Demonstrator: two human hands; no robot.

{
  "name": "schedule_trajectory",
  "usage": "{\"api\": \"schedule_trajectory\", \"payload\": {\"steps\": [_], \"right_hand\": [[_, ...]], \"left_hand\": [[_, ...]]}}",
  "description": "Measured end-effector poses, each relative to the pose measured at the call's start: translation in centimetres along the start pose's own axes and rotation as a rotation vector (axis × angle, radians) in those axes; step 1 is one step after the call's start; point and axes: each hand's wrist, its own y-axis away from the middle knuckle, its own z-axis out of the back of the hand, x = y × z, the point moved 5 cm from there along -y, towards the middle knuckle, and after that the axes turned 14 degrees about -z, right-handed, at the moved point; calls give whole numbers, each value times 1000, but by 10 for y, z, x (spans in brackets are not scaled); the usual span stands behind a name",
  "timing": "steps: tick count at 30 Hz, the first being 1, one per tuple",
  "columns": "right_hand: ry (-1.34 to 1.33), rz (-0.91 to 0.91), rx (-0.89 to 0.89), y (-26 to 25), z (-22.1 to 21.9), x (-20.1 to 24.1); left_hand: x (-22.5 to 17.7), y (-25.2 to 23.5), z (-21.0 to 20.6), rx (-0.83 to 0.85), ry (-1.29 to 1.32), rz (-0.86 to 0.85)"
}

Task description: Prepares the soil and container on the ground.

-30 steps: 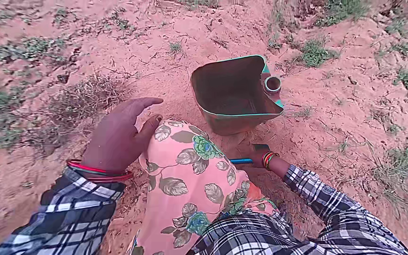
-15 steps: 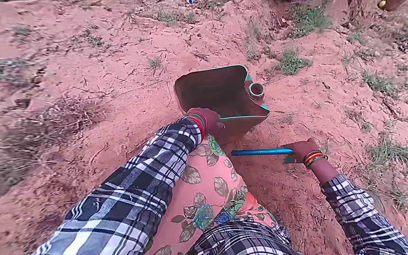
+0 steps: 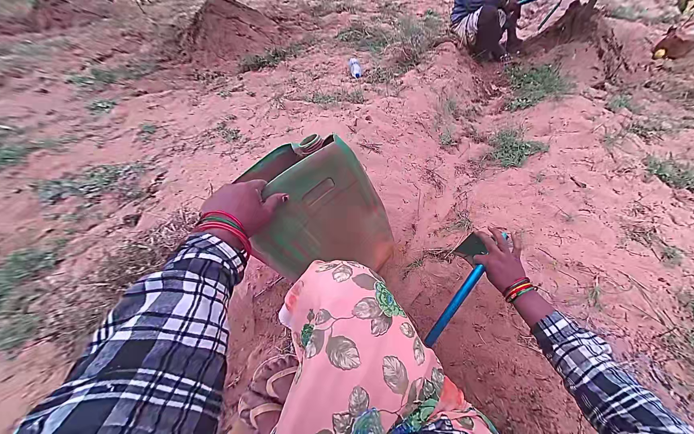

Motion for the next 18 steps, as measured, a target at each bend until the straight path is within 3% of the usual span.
{"api": "schedule_trajectory", "payload": {"steps": [3, 6, 10, 12, 14, 16, 18], "right_hand": [[-43, 25, 22, -5, -49, 2], [-237, -79, 45, -14, -97, 2], [-739, -313, 17, -19, -117, 16], [-835, -388, 36, -14, -122, 28], [-826, -398, 13, -4, -122, 42], [-825, -408, -14, 15, -128, 56], [-842, -464, 79, 34, -144, 71]], "left_hand": [[65, 20, 8, -85, 6, 157], [140, 49, -2, -198, 75, 280], [184, 68, -16, -289, 228, 427], [207, 57, -30, -335, 239, 484], [199, 41, -24, -258, 186, 527], [149, 30, -5, -96, 168, 606], [113, 24, 11, -26, 137, 595]]}}
